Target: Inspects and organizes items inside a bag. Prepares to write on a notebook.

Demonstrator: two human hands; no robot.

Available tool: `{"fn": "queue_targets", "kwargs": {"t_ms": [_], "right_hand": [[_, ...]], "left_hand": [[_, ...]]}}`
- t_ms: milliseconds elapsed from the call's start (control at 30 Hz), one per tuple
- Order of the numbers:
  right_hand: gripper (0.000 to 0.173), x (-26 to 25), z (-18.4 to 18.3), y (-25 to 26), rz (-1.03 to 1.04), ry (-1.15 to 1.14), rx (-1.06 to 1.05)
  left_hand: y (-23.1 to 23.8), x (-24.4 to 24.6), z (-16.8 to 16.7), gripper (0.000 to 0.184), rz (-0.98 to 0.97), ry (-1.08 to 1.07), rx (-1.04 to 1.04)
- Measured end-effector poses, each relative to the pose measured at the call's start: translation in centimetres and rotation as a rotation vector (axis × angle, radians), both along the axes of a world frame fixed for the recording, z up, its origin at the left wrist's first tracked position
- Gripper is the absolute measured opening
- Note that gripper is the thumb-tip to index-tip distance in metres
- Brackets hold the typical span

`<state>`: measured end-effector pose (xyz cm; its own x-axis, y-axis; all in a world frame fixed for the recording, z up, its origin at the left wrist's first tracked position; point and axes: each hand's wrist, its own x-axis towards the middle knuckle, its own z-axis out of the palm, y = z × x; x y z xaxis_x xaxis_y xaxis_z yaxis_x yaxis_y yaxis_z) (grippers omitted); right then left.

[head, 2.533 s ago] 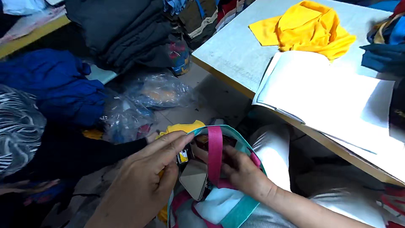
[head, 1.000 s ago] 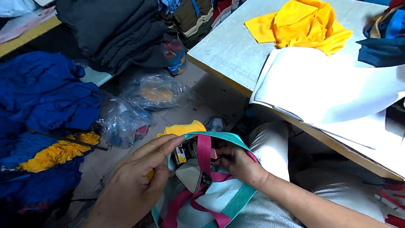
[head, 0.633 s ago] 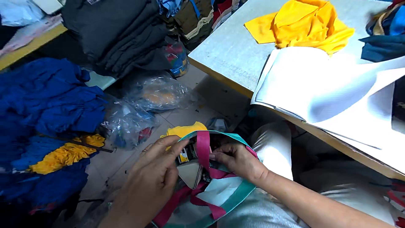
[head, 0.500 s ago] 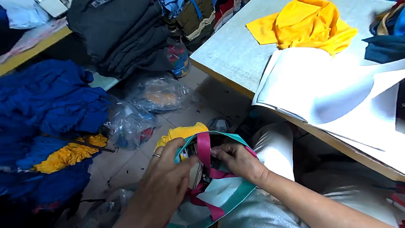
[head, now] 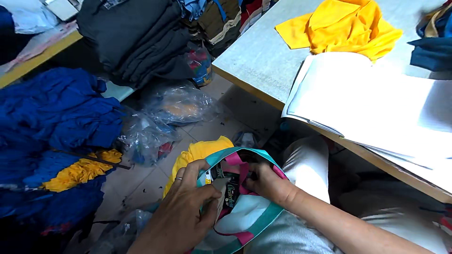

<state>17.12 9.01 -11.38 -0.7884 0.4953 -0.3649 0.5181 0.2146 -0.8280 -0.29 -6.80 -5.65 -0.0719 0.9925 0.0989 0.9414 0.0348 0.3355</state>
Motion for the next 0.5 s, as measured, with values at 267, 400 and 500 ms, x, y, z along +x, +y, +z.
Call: {"fn": "queue_targets", "kwargs": {"t_ms": [267, 400, 500], "right_hand": [[0.016, 0.4, 0.9, 0.2, -0.004, 0.082, -0.068], [0.027, 0.6, 1.9, -0.3, 0.142, 0.055, -0.093], [0.025, 0.5, 1.2, -0.1, 0.125, 0.071, -0.074]], "left_hand": [[0.0, -0.3, -0.2, 0.030, -0.085, -0.132, -0.030], [1.5, 0.5, -1.4, 0.045, 0.026, -0.119, 0.022], [2.2, 0.8, -2.0, 0.025, 0.085, -0.060, 0.014]]}}
